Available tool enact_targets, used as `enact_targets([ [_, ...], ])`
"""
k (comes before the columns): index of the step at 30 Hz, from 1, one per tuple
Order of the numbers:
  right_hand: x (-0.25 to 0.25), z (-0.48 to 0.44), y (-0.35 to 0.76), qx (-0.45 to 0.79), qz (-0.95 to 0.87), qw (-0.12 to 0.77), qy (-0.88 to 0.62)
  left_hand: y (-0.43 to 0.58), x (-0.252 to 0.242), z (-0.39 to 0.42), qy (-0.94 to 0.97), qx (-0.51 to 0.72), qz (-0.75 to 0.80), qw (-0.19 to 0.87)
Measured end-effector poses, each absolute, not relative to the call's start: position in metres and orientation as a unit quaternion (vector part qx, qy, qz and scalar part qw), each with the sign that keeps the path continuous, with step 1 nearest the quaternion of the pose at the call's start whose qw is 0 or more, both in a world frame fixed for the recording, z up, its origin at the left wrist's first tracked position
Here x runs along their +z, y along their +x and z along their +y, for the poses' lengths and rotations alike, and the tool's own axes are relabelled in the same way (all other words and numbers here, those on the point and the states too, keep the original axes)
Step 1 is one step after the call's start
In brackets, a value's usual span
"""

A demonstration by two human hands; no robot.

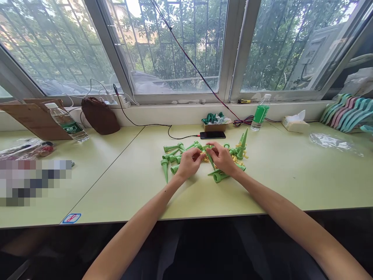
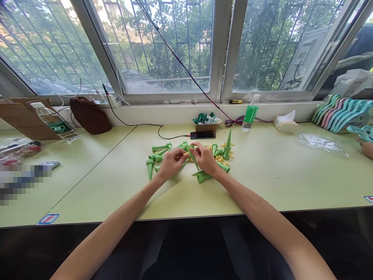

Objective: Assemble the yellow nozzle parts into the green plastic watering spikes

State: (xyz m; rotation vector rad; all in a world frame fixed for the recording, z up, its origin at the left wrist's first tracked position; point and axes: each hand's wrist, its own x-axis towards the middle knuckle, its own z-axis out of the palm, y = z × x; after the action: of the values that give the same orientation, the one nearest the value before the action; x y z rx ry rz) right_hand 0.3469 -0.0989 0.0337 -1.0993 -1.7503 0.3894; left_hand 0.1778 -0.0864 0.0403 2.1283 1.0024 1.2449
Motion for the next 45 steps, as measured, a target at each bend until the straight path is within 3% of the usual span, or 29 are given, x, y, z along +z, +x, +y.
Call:
enact_targets([
  [7,0.033,-0.098,0.348,0.158,-0.713,0.493,-0.472,0.177,0.037,-0.085,0.806,0.454,0.344,0.163],
  [11,0.034,-0.098,0.348,0.161,-0.713,0.497,-0.467,0.177,0.038,-0.085,0.796,0.463,0.35,0.172],
  [21,0.034,-0.1,0.346,0.227,-0.733,0.521,-0.374,0.174,0.048,-0.084,0.656,0.475,0.339,0.479],
  [30,0.033,-0.096,0.35,0.181,-0.763,0.511,-0.352,0.173,0.049,-0.083,0.592,0.449,0.32,0.588],
  [37,0.032,-0.094,0.352,0.173,-0.773,0.498,-0.352,0.171,0.046,-0.082,0.641,0.44,0.332,0.534],
  [45,0.034,-0.094,0.354,0.153,-0.78,0.475,-0.378,0.173,0.044,-0.085,0.761,0.453,0.355,0.299],
])
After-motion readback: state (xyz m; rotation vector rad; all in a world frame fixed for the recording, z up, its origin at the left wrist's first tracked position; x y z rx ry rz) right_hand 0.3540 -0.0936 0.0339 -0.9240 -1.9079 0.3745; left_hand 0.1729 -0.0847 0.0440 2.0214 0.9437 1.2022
